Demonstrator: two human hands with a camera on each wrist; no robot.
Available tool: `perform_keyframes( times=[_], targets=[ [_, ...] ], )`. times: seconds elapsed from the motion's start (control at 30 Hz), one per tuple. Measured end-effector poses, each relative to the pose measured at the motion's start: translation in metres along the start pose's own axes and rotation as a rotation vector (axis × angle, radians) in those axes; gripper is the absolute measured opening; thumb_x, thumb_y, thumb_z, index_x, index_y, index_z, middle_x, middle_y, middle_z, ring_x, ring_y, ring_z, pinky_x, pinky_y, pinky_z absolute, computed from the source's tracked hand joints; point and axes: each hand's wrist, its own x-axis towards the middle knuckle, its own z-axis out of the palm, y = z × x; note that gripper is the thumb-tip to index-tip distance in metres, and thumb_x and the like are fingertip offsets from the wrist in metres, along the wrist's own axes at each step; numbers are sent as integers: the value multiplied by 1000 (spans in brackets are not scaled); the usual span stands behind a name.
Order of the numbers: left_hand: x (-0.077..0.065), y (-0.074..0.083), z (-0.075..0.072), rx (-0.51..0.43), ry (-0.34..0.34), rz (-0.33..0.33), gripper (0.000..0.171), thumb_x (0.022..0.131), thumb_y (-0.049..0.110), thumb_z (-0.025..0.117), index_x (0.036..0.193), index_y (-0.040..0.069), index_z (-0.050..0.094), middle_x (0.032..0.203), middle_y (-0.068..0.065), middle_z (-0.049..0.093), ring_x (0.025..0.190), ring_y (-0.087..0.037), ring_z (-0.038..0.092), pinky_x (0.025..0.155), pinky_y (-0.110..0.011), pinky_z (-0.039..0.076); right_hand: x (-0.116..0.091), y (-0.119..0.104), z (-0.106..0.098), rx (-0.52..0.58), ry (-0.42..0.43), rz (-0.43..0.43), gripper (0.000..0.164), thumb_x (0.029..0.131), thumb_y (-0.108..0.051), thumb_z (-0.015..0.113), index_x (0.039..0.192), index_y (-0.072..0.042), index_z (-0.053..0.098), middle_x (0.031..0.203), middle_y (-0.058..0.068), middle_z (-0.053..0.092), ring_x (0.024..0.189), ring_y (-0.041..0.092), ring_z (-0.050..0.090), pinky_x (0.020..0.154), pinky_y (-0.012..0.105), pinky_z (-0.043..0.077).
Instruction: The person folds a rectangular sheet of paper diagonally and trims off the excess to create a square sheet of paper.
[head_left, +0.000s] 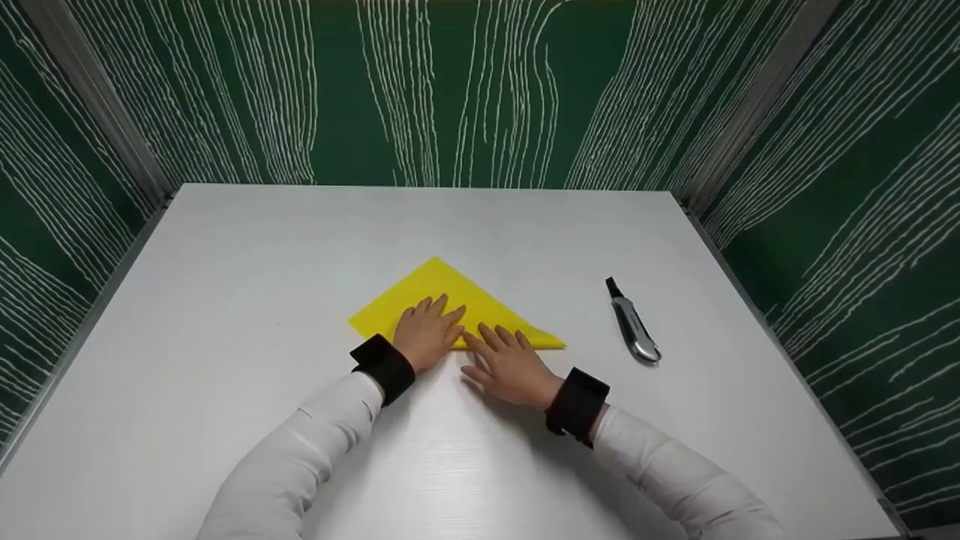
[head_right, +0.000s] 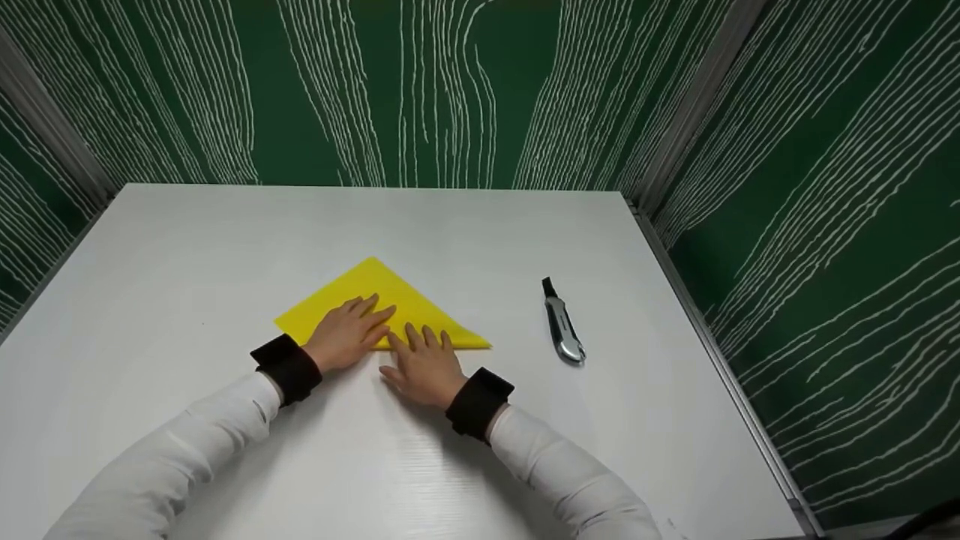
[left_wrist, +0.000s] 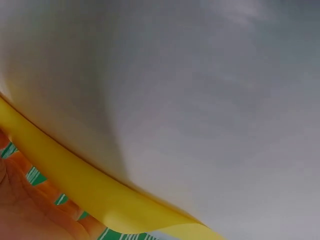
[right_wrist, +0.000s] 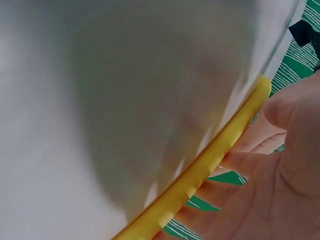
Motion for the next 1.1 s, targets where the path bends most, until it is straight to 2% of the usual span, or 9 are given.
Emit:
perform_keyframes(
  times=[0.73, 0.83, 0.87, 0.97, 1.07, 1.1],
  targets=[
    [6, 0, 3, 25, 7, -20, 49, 111, 37, 42, 157, 20, 45, 163, -16, 42, 148, -41, 42, 118, -58, 40, 5, 2, -5, 2, -55, 13, 66, 107, -52, 43, 163, -21, 29, 170, 16, 26, 157, 45, 26, 126, 67, 20],
    [4, 2, 0, 41, 17, -9, 48, 111, 35, 43, 156, 19, 46, 160, -17, 45, 146, -41, 44, 117, -57, 42, 5, 3, -4, 13, -47, 3, 65, 107, -50, 45, 163, -20, 31, 170, 17, 27, 156, 46, 27, 125, 68, 21],
    [5, -1, 6, 62, 42, 4, 48, 111, 37, 40, 156, 21, 45, 160, -17, 46, 145, -40, 46, 115, -57, 44, 5, 3, -4, 15, -43, -3, 64, 107, -50, 45, 163, -19, 31, 170, 18, 28, 156, 47, 27, 125, 68, 22],
    [4, -1, 5, 73, 50, 6, 48, 111, 37, 41, 155, 21, 46, 158, -17, 47, 143, -40, 47, 113, -56, 45, 4, 3, -4, 19, -34, -18, 63, 108, -48, 46, 162, -18, 33, 169, 19, 29, 154, 49, 28, 124, 69, 24],
    [5, -1, 6, 61, 38, -4, 48, 111, 39, 41, 156, 22, 45, 160, -16, 45, 145, -40, 45, 115, -57, 43, 4, 3, -5, 12, -38, -18, 63, 108, -49, 45, 162, -19, 33, 169, 19, 29, 155, 48, 28, 124, 68, 24],
    [4, 3, 0, 47, 16, -17, 48, 110, 36, 45, 155, 20, 47, 160, -16, 45, 146, -41, 45, 116, -58, 42, 4, 3, -5, 11, -41, -17, 63, 108, -49, 45, 162, -19, 33, 169, 19, 29, 155, 48, 28, 124, 68, 24]
  ],
)
